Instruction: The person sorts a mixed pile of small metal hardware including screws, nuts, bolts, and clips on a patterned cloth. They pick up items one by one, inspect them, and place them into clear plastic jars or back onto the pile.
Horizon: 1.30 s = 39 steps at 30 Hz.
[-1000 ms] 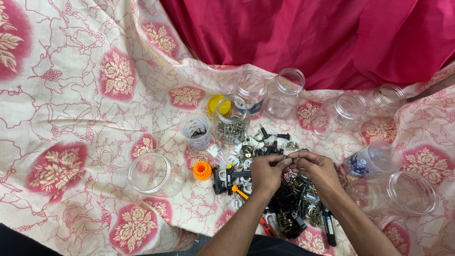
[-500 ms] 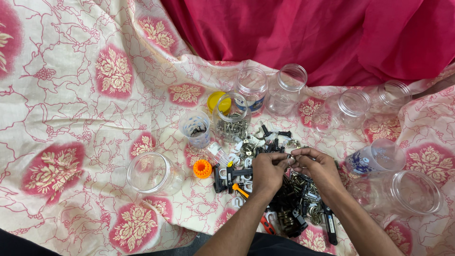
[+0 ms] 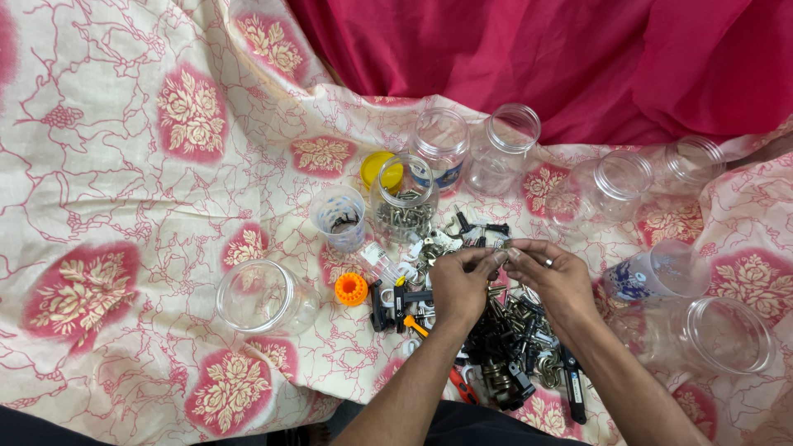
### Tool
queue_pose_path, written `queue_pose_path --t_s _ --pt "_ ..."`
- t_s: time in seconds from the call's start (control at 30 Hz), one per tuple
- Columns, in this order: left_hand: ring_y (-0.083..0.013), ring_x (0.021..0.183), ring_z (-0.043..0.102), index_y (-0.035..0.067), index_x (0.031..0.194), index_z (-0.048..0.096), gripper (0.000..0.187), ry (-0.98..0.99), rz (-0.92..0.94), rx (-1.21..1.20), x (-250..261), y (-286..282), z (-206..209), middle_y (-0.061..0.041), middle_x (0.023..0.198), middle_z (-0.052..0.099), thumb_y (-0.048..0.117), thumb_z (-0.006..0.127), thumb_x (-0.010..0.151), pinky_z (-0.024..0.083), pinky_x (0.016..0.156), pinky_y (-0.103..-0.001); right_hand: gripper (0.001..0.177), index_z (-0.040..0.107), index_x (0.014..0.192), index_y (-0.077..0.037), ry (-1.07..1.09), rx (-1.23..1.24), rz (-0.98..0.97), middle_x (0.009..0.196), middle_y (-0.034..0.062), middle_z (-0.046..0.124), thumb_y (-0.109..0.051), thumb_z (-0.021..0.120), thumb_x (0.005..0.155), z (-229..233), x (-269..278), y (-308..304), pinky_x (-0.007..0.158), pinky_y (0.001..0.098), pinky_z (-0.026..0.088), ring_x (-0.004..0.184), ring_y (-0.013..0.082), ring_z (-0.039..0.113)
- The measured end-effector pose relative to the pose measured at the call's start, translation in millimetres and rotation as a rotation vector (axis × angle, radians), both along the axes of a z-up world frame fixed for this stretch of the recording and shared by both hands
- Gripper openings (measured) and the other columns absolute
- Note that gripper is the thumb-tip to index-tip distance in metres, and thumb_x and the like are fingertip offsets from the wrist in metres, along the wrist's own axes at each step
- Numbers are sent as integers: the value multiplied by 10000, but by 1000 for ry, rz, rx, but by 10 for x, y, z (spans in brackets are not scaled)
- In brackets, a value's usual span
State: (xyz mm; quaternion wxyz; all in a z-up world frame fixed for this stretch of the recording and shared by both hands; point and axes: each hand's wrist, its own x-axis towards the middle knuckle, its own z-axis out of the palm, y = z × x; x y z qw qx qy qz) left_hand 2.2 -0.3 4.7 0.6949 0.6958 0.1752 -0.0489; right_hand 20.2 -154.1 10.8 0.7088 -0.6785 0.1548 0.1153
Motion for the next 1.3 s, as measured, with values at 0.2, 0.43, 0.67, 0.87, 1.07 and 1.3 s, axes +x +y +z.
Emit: queue_pose_path --t_s 0.2,0.43,0.67,0.87,1.07,1.3 --pt "-71 707 719 33 1079 801 200 -240 110 10 33 58 212 -63 848 811 134 749 915 567 655 -239 275 671 1219 40 -105 -42 86 1020 129 755 -28 651 953 295 135 214 841 300 590 911 165 715" --pt "-66 710 676 44 1121 789 214 -469 290 137 220 394 540 -64 863 796 87 733 919 541 655 -255 285 682 1208 34 -298 -121 186 1051 111 759 34 643 926 713 457 755 836 274 592 941 136 721" --pt "-106 697 701 25 1130 787 243 -367 450 235 469 727 669 -121 872 807 88 757 897 555 647 -270 304 692 1214 40 -376 -47 332 1062 107 760 55 654 912 810 762 1194 850 253 612 952 135 725" --pt "-125 778 766 20 1173 754 284 -313 431 236 519 830 752 -139 1006 809 74 733 896 592 681 -282 290 705 1235 38 -290 -29 381 1148 103 756 43 605 963 859 888 1245 878 237 612 996 134 720" --pt "-156 821 768 0 1164 745 269 -465 395 298 469 745 822 -158 1074 764 40 721 899 616 685 -283 311 689 1238 27 -220 -28 305 1205 127 748 21 571 950 932 876 1059 933 269 599 1058 152 746" --pt "-131 727 749 39 1114 770 210 -432 109 193 345 484 712 -112 952 793 68 722 911 591 619 -274 335 682 1290 -37 -37 -276 225 1210 117 748 -43 587 968 502 576 459 894 353 603 1059 243 726"
